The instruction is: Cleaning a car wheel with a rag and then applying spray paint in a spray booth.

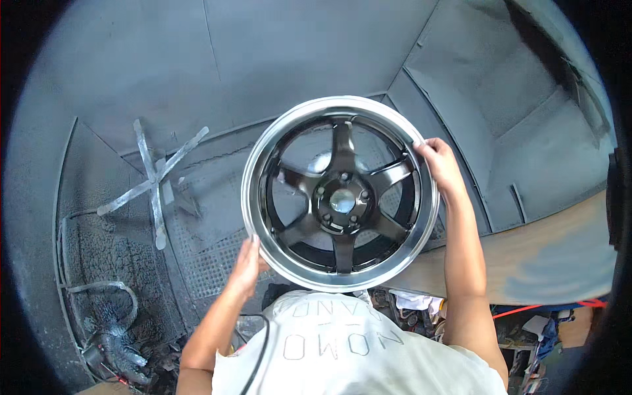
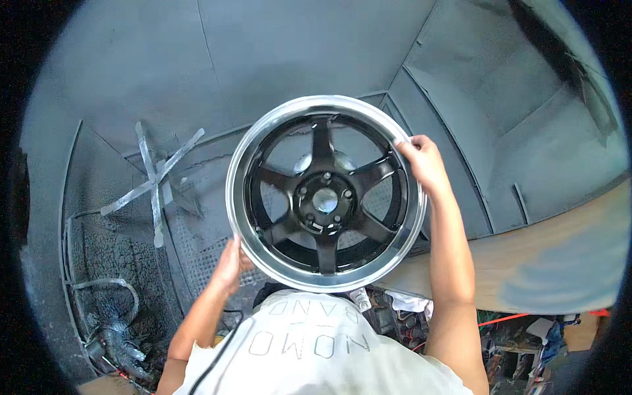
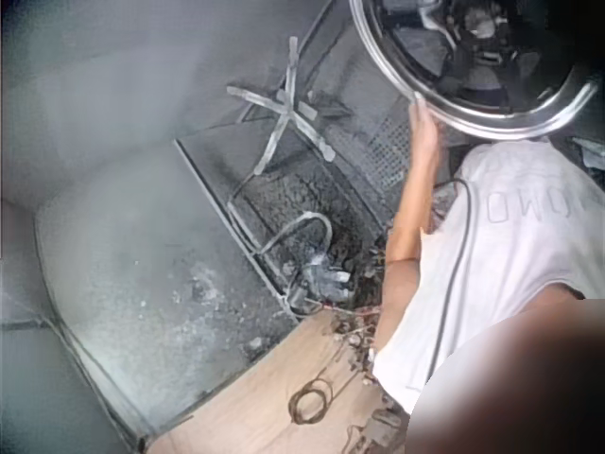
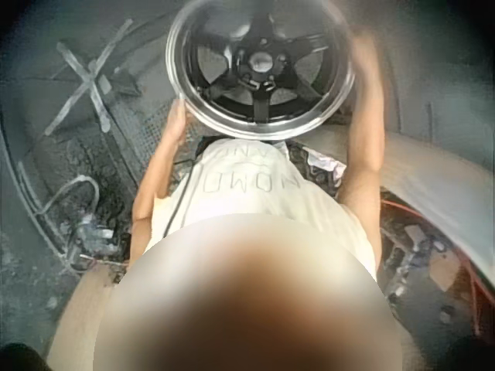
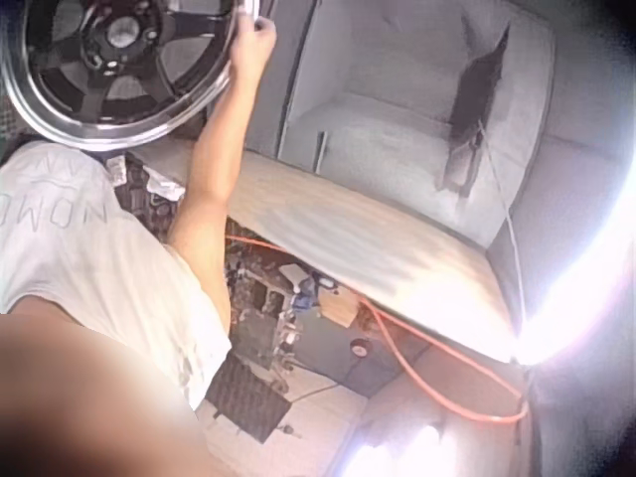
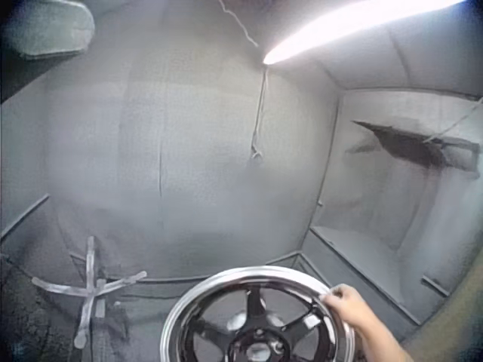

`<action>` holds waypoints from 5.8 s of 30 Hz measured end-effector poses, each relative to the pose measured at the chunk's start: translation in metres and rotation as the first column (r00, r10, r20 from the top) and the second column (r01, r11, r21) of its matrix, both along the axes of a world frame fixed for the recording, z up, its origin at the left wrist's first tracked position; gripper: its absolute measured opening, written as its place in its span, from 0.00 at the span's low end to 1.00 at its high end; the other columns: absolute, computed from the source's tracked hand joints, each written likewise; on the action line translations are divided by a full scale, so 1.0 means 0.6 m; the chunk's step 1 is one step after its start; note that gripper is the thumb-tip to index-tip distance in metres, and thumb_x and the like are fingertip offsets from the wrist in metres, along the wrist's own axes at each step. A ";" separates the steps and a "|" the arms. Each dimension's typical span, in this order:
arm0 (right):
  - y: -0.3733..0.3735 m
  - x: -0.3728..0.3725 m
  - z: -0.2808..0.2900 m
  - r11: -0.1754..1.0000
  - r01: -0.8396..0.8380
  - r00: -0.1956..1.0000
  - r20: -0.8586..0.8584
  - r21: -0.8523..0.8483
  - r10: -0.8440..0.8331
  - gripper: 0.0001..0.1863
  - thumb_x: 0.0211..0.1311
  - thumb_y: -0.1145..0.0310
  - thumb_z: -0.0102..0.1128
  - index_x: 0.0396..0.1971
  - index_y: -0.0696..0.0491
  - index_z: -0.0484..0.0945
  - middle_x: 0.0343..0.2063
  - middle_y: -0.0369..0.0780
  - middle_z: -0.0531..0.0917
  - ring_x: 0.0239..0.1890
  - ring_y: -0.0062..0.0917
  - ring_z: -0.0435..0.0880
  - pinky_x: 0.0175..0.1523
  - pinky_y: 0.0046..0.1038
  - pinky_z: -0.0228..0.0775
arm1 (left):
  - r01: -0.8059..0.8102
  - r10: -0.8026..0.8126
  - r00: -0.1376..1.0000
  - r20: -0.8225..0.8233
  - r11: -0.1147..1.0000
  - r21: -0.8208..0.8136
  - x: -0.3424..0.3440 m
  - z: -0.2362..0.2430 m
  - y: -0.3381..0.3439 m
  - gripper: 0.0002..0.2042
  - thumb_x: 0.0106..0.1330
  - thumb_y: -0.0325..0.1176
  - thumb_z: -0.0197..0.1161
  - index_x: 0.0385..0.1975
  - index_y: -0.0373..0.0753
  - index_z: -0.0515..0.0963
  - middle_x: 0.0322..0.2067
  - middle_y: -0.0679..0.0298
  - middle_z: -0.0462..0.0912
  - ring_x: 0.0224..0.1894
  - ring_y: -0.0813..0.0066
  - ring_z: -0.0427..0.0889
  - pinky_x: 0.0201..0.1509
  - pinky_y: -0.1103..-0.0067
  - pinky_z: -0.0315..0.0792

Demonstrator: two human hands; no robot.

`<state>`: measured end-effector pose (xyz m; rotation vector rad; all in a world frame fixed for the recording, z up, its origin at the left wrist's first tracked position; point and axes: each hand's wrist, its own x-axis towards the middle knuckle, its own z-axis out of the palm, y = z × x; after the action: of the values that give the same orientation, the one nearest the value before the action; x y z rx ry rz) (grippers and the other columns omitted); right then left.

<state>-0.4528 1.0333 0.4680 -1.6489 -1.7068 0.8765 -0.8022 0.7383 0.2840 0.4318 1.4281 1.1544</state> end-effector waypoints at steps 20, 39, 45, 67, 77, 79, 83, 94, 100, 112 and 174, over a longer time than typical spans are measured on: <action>-0.006 0.208 -0.390 0.922 0.141 0.575 -0.728 -0.361 -0.373 0.36 0.73 0.39 0.55 0.56 0.62 0.80 0.56 0.47 0.84 0.55 0.35 0.84 0.63 0.38 0.73 | -0.049 -0.009 0.760 -0.649 0.996 -0.070 -0.231 -0.193 0.110 0.29 0.78 0.57 0.51 0.47 0.33 0.84 0.30 0.56 0.86 0.27 0.73 0.84 0.29 0.76 0.73; -0.708 0.294 -0.753 0.324 -0.187 0.977 -0.140 -0.927 0.163 0.14 0.71 0.57 0.61 0.44 0.53 0.80 0.26 0.37 0.83 0.24 0.27 0.80 0.29 0.31 0.74 | 0.155 -0.584 0.608 -0.537 0.751 -0.642 0.202 -0.380 -0.806 0.12 0.59 0.37 0.66 0.39 0.40 0.86 0.38 0.51 0.88 0.42 0.53 0.87 0.47 0.61 0.80; -0.723 0.243 -0.736 0.342 -0.276 0.938 -0.175 -0.898 0.298 0.13 0.70 0.59 0.61 0.43 0.53 0.80 0.26 0.37 0.83 0.23 0.26 0.80 0.28 0.30 0.74 | -0.479 -0.049 0.509 -0.860 0.814 -0.330 0.100 -0.259 -0.872 0.09 0.58 0.36 0.68 0.35 0.41 0.88 0.35 0.52 0.89 0.41 0.52 0.88 0.47 0.63 0.81; -1.080 0.083 -0.676 0.444 -0.244 0.878 -0.002 -0.862 0.479 0.11 0.69 0.62 0.64 0.41 0.54 0.81 0.25 0.35 0.80 0.20 0.21 0.76 0.25 0.27 0.70 | -0.888 0.877 0.194 -0.440 0.348 0.301 -0.492 -0.191 -1.235 0.20 0.73 0.43 0.66 0.56 0.37 0.72 0.36 0.63 0.84 0.28 0.75 0.83 0.28 0.78 0.75; -1.067 -0.040 -0.607 0.577 -0.416 0.745 0.100 -0.703 0.659 0.19 0.67 0.59 0.68 0.47 0.60 0.81 0.33 0.39 0.86 0.35 0.26 0.84 0.42 0.30 0.78 | -0.848 0.739 0.071 -0.670 0.398 0.349 -0.493 -0.133 -1.215 0.13 0.74 0.43 0.66 0.44 0.39 0.81 0.25 0.65 0.80 0.22 0.75 0.76 0.29 0.73 0.71; -1.066 -0.090 -0.584 0.609 -0.553 0.719 0.044 -0.569 0.693 0.25 0.67 0.57 0.68 0.53 0.62 0.79 0.42 0.45 0.89 0.46 0.32 0.87 0.54 0.34 0.78 | -0.852 0.684 0.070 -0.726 0.420 0.314 -0.468 -0.103 -1.191 0.13 0.72 0.43 0.67 0.43 0.39 0.81 0.25 0.64 0.80 0.28 0.72 0.76 0.38 0.71 0.72; -1.081 -0.264 -0.487 0.535 -0.757 0.582 -0.016 -0.377 0.813 0.30 0.67 0.53 0.67 0.60 0.60 0.78 0.53 0.51 0.85 0.57 0.41 0.85 0.62 0.37 0.75 | -0.756 0.657 0.208 -0.724 0.578 0.308 -0.381 -0.059 -1.114 0.09 0.72 0.38 0.66 0.42 0.39 0.79 0.24 0.66 0.77 0.24 0.77 0.75 0.30 0.74 0.70; -0.945 -0.450 -0.314 0.973 -0.219 0.918 -0.353 -0.071 0.181 0.30 0.72 0.59 0.58 0.66 0.58 0.61 0.44 0.49 0.84 0.40 0.38 0.88 0.46 0.38 0.78 | -0.140 0.264 0.787 -0.558 0.957 0.254 -0.030 -0.092 -0.722 0.14 0.68 0.36 0.72 0.47 0.41 0.77 0.26 0.73 0.75 0.25 0.83 0.74 0.29 0.80 0.70; -0.783 -0.239 -0.312 0.986 0.158 0.836 -0.525 -0.054 -0.163 0.19 0.79 0.67 0.45 0.63 0.58 0.63 0.29 0.40 0.85 0.28 0.24 0.86 0.37 0.29 0.80 | 0.408 -0.034 0.715 -0.698 0.831 0.378 0.153 -0.073 -0.546 0.18 0.68 0.39 0.70 0.51 0.36 0.76 0.47 0.55 0.80 0.48 0.64 0.80 0.55 0.68 0.74; -0.590 0.062 -0.069 0.977 -0.054 0.977 -0.192 0.208 0.095 0.10 0.74 0.70 0.53 0.46 0.59 0.80 0.21 0.34 0.79 0.23 0.19 0.77 0.32 0.27 0.70 | 0.978 -0.996 0.066 0.066 0.078 0.194 0.200 0.020 -0.344 0.30 0.78 0.46 0.53 0.73 0.35 0.62 0.74 0.51 0.65 0.76 0.58 0.63 0.77 0.68 0.57; -0.302 -0.129 -0.057 0.988 0.152 0.972 0.183 0.000 -0.150 0.17 0.67 0.68 0.63 0.50 0.62 0.75 0.38 0.50 0.83 0.40 0.44 0.83 0.48 0.40 0.74 | 0.964 0.200 0.018 -0.980 0.257 0.070 -0.026 0.168 0.530 0.15 0.66 0.41 0.69 0.45 0.39 0.85 0.44 0.57 0.86 0.49 0.55 0.83 0.53 0.63 0.76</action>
<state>-0.5302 0.8523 0.4341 -1.8907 -1.6698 0.6838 -0.8180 1.0560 0.3847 2.7818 1.1118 0.7110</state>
